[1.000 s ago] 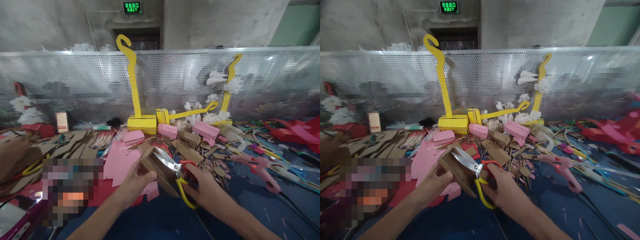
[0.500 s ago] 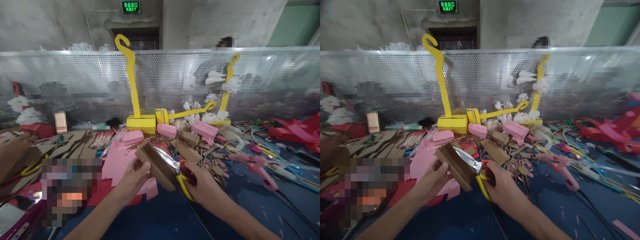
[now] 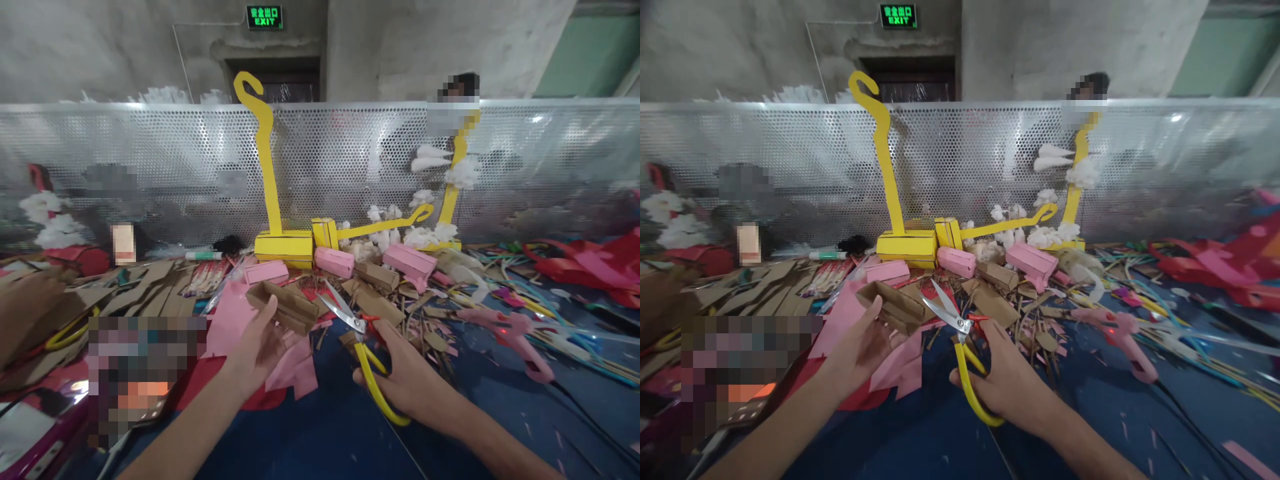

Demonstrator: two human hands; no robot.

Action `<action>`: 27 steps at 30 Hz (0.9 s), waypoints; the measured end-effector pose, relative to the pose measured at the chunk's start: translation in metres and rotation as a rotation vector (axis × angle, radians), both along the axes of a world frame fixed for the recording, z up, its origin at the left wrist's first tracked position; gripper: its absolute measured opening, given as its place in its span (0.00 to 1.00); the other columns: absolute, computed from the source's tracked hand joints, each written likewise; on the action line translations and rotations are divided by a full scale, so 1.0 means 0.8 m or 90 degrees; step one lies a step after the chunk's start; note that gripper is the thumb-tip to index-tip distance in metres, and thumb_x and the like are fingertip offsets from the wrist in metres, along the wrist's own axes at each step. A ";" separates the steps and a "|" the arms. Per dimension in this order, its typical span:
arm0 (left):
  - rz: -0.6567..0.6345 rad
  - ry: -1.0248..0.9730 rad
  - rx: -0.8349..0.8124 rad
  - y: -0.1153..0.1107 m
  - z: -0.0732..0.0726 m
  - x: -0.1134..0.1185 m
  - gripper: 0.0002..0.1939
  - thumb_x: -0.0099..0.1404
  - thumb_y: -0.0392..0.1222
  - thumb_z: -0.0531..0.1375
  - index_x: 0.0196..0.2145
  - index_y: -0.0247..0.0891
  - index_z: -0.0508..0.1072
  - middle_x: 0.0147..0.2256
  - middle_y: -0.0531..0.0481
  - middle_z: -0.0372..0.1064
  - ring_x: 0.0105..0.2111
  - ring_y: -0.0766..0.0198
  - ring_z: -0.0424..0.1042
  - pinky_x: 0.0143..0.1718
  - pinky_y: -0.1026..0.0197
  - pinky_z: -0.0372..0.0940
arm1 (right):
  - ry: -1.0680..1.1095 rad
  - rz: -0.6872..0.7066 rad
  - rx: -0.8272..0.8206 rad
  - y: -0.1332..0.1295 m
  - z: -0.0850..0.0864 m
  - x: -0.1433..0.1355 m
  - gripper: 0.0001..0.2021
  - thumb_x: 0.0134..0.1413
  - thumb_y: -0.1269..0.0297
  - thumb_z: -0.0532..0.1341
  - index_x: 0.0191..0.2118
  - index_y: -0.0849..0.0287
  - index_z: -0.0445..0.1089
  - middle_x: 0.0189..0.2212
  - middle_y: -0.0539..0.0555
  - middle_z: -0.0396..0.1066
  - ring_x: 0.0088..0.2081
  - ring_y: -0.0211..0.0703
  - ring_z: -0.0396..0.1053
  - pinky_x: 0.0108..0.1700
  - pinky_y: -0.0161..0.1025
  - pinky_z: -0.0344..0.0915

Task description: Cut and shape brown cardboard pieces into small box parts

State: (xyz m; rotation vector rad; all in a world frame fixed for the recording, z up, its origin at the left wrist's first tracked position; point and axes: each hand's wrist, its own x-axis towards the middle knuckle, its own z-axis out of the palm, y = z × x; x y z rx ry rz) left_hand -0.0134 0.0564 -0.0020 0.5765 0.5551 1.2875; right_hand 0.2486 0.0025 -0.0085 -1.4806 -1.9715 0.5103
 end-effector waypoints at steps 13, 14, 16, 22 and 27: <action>-0.027 0.057 0.119 -0.005 -0.005 0.005 0.14 0.61 0.43 0.72 0.43 0.41 0.77 0.46 0.45 0.81 0.48 0.52 0.78 0.55 0.43 0.71 | -0.057 -0.018 0.128 -0.001 0.003 -0.002 0.21 0.48 0.69 0.65 0.50 0.55 0.68 0.47 0.57 0.72 0.49 0.55 0.70 0.50 0.47 0.66; -0.032 0.060 0.123 -0.006 -0.006 0.006 0.15 0.61 0.44 0.72 0.44 0.41 0.77 0.47 0.45 0.80 0.48 0.52 0.78 0.55 0.43 0.70 | -0.059 -0.019 0.132 0.000 0.001 -0.001 0.21 0.48 0.69 0.65 0.51 0.56 0.68 0.47 0.57 0.72 0.49 0.55 0.70 0.50 0.47 0.66; -0.040 0.066 0.133 -0.009 -0.007 0.007 0.17 0.61 0.44 0.72 0.47 0.42 0.76 0.47 0.45 0.80 0.48 0.52 0.78 0.55 0.43 0.70 | -0.059 -0.015 0.128 0.000 0.000 0.000 0.22 0.48 0.69 0.65 0.51 0.56 0.68 0.46 0.57 0.73 0.48 0.54 0.71 0.50 0.46 0.66; -0.041 0.085 0.151 -0.014 -0.009 0.008 0.25 0.62 0.43 0.71 0.56 0.46 0.73 0.47 0.43 0.80 0.46 0.51 0.79 0.50 0.43 0.73 | -0.087 -0.009 0.105 -0.002 0.004 0.001 0.18 0.51 0.64 0.66 0.48 0.55 0.69 0.38 0.54 0.75 0.38 0.49 0.72 0.40 0.42 0.64; -0.038 0.083 0.163 -0.013 -0.012 0.007 0.26 0.63 0.42 0.71 0.57 0.46 0.72 0.48 0.43 0.80 0.46 0.51 0.79 0.50 0.42 0.73 | -0.123 -0.014 0.119 -0.002 0.003 0.002 0.18 0.52 0.62 0.66 0.49 0.56 0.71 0.33 0.52 0.75 0.33 0.47 0.70 0.35 0.40 0.61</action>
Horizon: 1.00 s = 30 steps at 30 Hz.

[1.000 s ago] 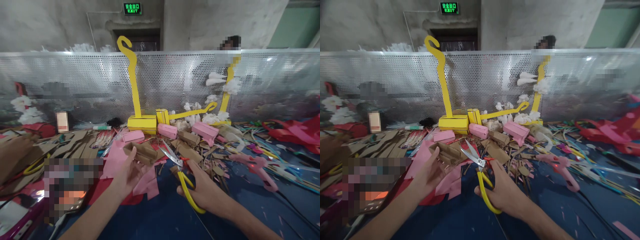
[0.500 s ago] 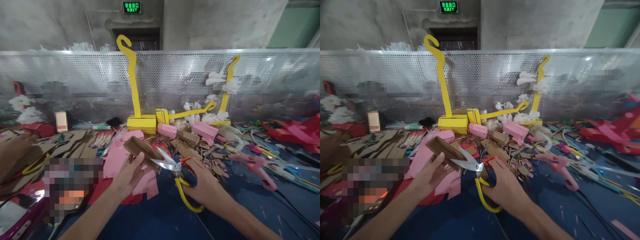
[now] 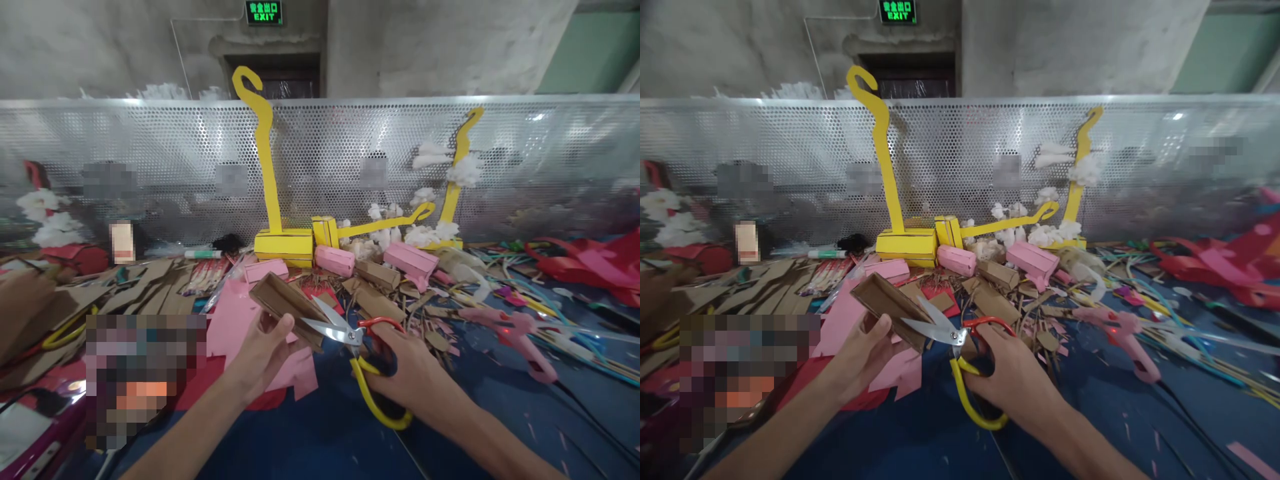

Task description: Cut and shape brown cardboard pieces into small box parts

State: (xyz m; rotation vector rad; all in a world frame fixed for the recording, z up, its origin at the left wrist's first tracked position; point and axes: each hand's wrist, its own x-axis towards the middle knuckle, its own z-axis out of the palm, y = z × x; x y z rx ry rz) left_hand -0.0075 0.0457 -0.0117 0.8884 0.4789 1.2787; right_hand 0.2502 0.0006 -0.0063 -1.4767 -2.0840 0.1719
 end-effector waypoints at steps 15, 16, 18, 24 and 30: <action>0.015 0.014 -0.011 -0.002 0.006 0.001 0.19 0.59 0.44 0.73 0.46 0.41 0.76 0.48 0.43 0.79 0.48 0.50 0.78 0.49 0.43 0.74 | -0.020 -0.004 0.008 0.003 -0.005 0.002 0.11 0.52 0.61 0.67 0.42 0.56 0.75 0.28 0.50 0.76 0.29 0.44 0.68 0.32 0.38 0.60; 0.017 0.014 -0.013 -0.002 0.005 0.001 0.18 0.59 0.44 0.73 0.45 0.41 0.76 0.48 0.43 0.79 0.47 0.49 0.78 0.49 0.42 0.75 | -0.023 -0.004 0.012 0.003 -0.005 0.002 0.10 0.52 0.61 0.67 0.41 0.56 0.75 0.27 0.50 0.75 0.28 0.43 0.67 0.31 0.38 0.60; 0.025 0.014 -0.016 -0.001 0.004 0.000 0.17 0.59 0.44 0.73 0.44 0.41 0.76 0.47 0.43 0.79 0.47 0.49 0.78 0.48 0.42 0.75 | -0.028 -0.003 0.016 0.002 -0.004 0.002 0.09 0.52 0.60 0.67 0.39 0.57 0.75 0.26 0.50 0.74 0.27 0.42 0.65 0.30 0.38 0.59; 0.042 0.012 -0.030 -0.001 0.005 0.001 0.21 0.59 0.43 0.73 0.49 0.42 0.75 0.47 0.44 0.79 0.46 0.51 0.78 0.48 0.45 0.74 | 0.019 -0.003 -0.003 0.004 -0.007 0.005 0.09 0.52 0.63 0.67 0.40 0.56 0.75 0.32 0.53 0.77 0.32 0.46 0.71 0.35 0.39 0.64; 0.069 -0.019 -0.070 0.002 0.022 0.002 0.18 0.63 0.42 0.69 0.50 0.39 0.76 0.51 0.42 0.78 0.53 0.50 0.76 0.51 0.50 0.73 | 0.084 0.018 -0.021 0.000 0.001 0.002 0.14 0.58 0.59 0.64 0.48 0.56 0.68 0.44 0.57 0.75 0.42 0.52 0.73 0.43 0.43 0.67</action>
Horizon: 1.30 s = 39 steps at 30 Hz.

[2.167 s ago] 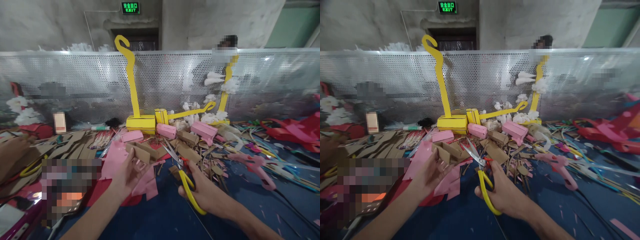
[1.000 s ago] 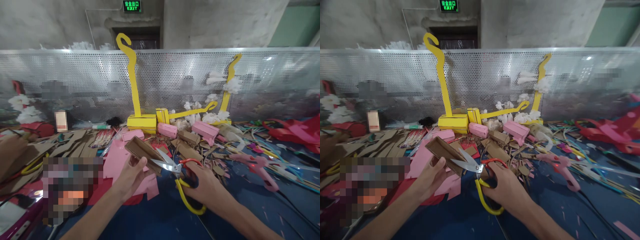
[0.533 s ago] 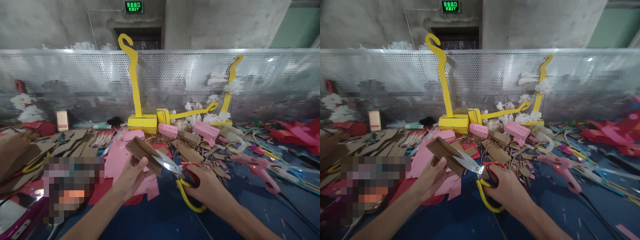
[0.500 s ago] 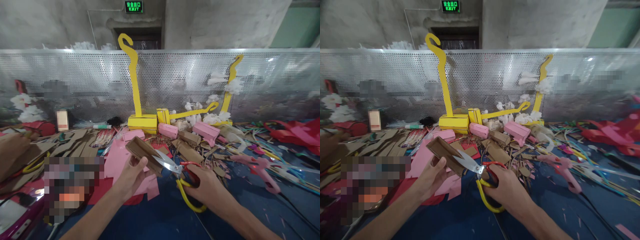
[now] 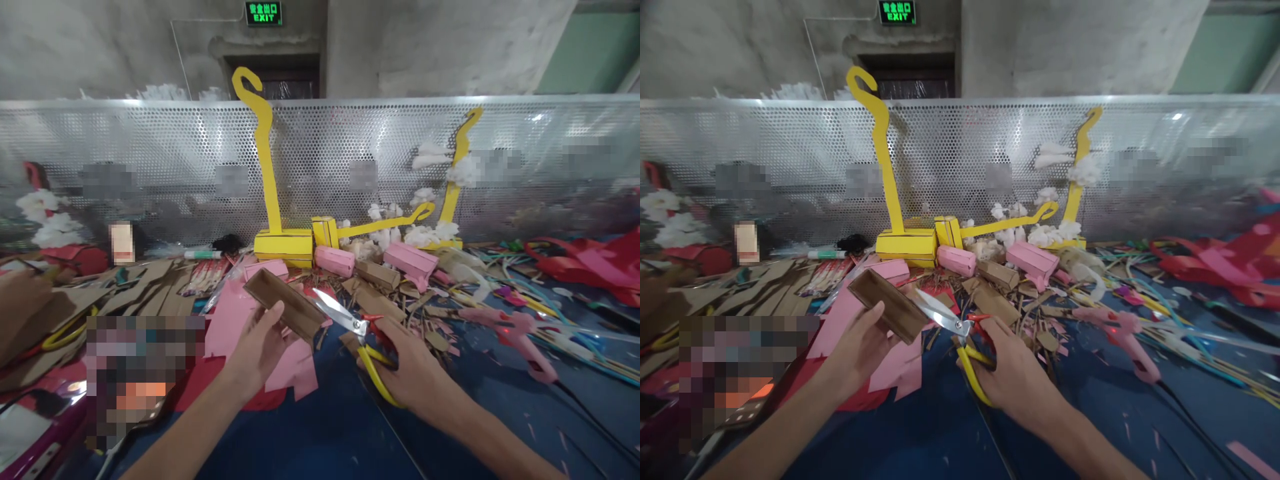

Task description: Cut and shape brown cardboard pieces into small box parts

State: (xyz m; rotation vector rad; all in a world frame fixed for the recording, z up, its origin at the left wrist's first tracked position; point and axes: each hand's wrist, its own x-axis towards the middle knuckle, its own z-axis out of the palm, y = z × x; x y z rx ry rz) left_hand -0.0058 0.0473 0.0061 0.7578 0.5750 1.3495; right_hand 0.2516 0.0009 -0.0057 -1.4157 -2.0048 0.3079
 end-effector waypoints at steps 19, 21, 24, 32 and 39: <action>-0.053 0.018 0.080 -0.007 0.008 -0.002 0.21 0.63 0.34 0.62 0.53 0.41 0.76 0.48 0.44 0.79 0.45 0.51 0.77 0.44 0.53 0.73 | -0.021 0.039 -0.040 -0.009 0.008 -0.011 0.11 0.55 0.68 0.63 0.44 0.54 0.64 0.44 0.56 0.71 0.45 0.53 0.70 0.46 0.46 0.65; -0.065 0.023 0.094 -0.008 0.007 -0.002 0.20 0.64 0.35 0.61 0.54 0.41 0.76 0.48 0.44 0.79 0.43 0.52 0.77 0.43 0.53 0.73 | -0.009 0.044 -0.046 -0.009 0.007 -0.011 0.12 0.54 0.68 0.64 0.44 0.54 0.64 0.43 0.55 0.71 0.44 0.52 0.70 0.45 0.45 0.65; -0.062 0.022 0.105 -0.009 0.006 -0.002 0.20 0.64 0.34 0.60 0.54 0.41 0.75 0.47 0.44 0.79 0.41 0.53 0.77 0.44 0.53 0.73 | -0.002 0.045 -0.053 -0.009 0.006 -0.011 0.13 0.53 0.69 0.65 0.43 0.54 0.65 0.40 0.53 0.71 0.41 0.49 0.70 0.42 0.43 0.63; -0.032 -0.001 0.069 -0.010 0.001 0.000 0.21 0.63 0.33 0.61 0.54 0.41 0.75 0.48 0.45 0.78 0.47 0.53 0.75 0.46 0.53 0.72 | -0.017 0.038 -0.038 -0.010 0.010 -0.015 0.12 0.52 0.70 0.67 0.38 0.54 0.64 0.36 0.50 0.69 0.35 0.44 0.66 0.38 0.39 0.61; -0.034 -0.011 0.068 -0.010 0.002 0.000 0.21 0.62 0.33 0.62 0.53 0.41 0.76 0.49 0.45 0.78 0.48 0.54 0.74 0.49 0.53 0.70 | -0.040 0.020 -0.039 -0.007 0.006 -0.013 0.13 0.50 0.66 0.68 0.34 0.54 0.62 0.27 0.45 0.65 0.27 0.40 0.60 0.31 0.36 0.55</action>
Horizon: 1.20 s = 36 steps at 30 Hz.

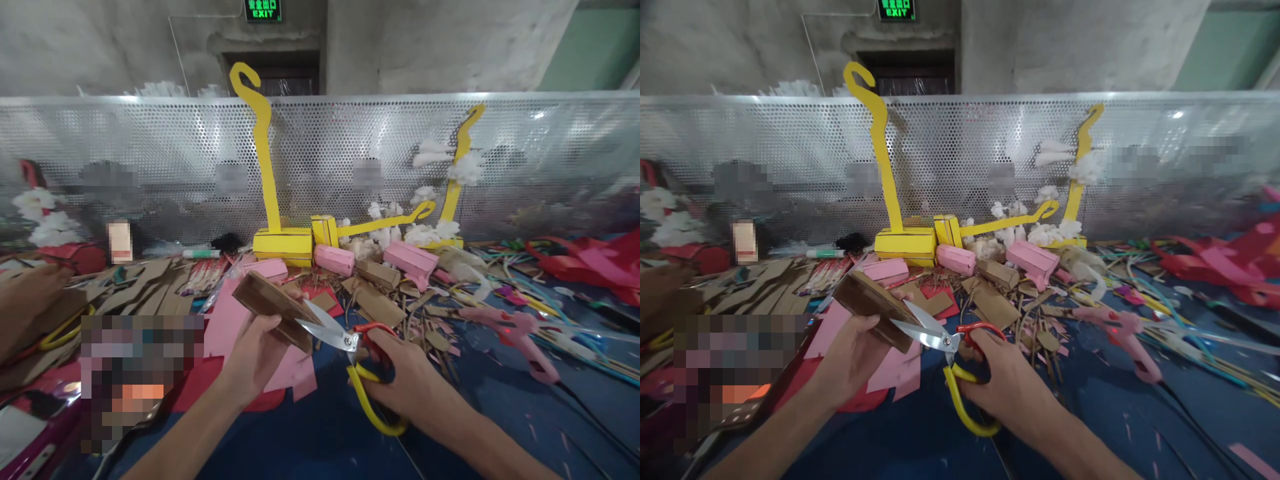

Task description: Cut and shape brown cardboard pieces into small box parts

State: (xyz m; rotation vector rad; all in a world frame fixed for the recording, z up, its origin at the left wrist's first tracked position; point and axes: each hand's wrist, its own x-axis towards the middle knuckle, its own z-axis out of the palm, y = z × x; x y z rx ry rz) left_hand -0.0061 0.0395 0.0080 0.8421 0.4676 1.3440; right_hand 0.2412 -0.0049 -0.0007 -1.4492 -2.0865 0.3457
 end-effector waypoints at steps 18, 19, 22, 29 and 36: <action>0.009 -0.003 -0.002 -0.001 0.004 -0.001 0.21 0.63 0.32 0.62 0.54 0.43 0.76 0.49 0.45 0.78 0.53 0.52 0.73 0.49 0.53 0.71 | -0.030 -0.023 0.065 0.009 -0.019 0.013 0.09 0.53 0.62 0.68 0.29 0.56 0.68 0.19 0.43 0.62 0.21 0.35 0.55 0.24 0.33 0.49; 0.006 0.000 -0.004 -0.002 0.005 -0.001 0.21 0.63 0.33 0.63 0.54 0.43 0.76 0.49 0.45 0.78 0.53 0.52 0.73 0.49 0.52 0.71 | -0.024 -0.025 0.074 0.009 -0.018 0.013 0.10 0.53 0.62 0.69 0.29 0.56 0.67 0.20 0.44 0.63 0.21 0.35 0.56 0.24 0.33 0.50; -0.007 0.013 -0.012 -0.003 0.006 0.000 0.20 0.63 0.34 0.63 0.53 0.42 0.76 0.49 0.44 0.78 0.51 0.50 0.74 0.46 0.52 0.72 | -0.011 -0.025 0.100 0.007 -0.013 0.010 0.13 0.50 0.60 0.71 0.30 0.55 0.66 0.26 0.47 0.69 0.25 0.38 0.63 0.27 0.34 0.57; 0.015 0.014 0.007 -0.001 0.006 0.000 0.22 0.60 0.32 0.63 0.53 0.42 0.75 0.46 0.45 0.79 0.50 0.50 0.74 0.45 0.52 0.72 | -0.037 -0.053 0.104 -0.002 -0.005 0.003 0.25 0.45 0.59 0.75 0.46 0.54 0.66 0.45 0.56 0.71 0.44 0.54 0.74 0.43 0.45 0.68; -0.006 0.055 0.058 -0.007 0.012 0.007 0.22 0.59 0.32 0.62 0.52 0.40 0.75 0.47 0.43 0.78 0.53 0.45 0.73 0.42 0.51 0.72 | 0.001 -0.041 0.042 0.000 -0.004 0.001 0.19 0.48 0.61 0.73 0.42 0.54 0.66 0.44 0.54 0.71 0.45 0.53 0.73 0.44 0.44 0.68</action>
